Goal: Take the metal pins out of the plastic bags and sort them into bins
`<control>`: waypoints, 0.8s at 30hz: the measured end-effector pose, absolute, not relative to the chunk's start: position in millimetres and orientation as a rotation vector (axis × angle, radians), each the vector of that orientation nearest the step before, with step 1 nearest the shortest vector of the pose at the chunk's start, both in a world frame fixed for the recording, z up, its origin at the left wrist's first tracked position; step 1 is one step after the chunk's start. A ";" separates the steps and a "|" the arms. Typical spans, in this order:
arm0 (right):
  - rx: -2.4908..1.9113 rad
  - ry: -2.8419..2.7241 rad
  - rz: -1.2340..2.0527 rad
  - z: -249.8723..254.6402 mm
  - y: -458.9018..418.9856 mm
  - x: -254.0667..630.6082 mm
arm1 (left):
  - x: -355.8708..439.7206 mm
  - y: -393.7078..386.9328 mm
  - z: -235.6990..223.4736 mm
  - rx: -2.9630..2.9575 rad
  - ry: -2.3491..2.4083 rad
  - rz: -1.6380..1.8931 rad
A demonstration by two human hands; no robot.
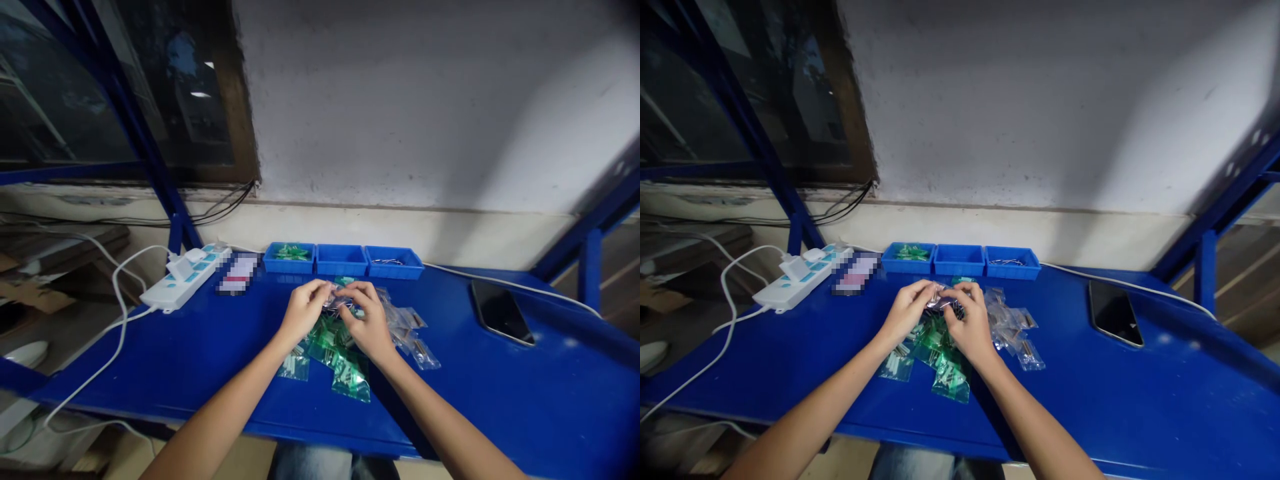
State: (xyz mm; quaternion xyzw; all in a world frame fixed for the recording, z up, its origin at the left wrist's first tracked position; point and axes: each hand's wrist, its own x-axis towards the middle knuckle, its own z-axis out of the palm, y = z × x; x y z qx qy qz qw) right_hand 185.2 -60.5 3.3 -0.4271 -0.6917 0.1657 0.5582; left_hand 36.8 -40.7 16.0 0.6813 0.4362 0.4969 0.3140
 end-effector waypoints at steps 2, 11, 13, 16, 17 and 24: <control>-1.070 -1.668 0.372 0.2 -62.0 184.1 | 36.1 -42.2 17.8 1.912 1.176 1.378; -1.023 -1.313 1.024 8.9 -54.9 194.7 | 40.0 -47.1 15.9 2.441 1.133 1.351; -1.023 -1.255 1.091 11.2 -54.5 194.7 | 39.8 -46.6 14.0 2.501 1.090 1.290; -1.056 -1.187 1.072 11.0 -54.1 193.1 | 38.9 -46.2 13.6 2.544 0.997 1.200; -1.060 -1.170 1.066 10.5 -53.8 192.6 | 38.6 -46.3 14.1 2.544 0.977 1.181; -1.119 -1.106 0.981 8.0 -46.3 198.7 | 31.5 -42.3 16.2 2.471 1.187 1.011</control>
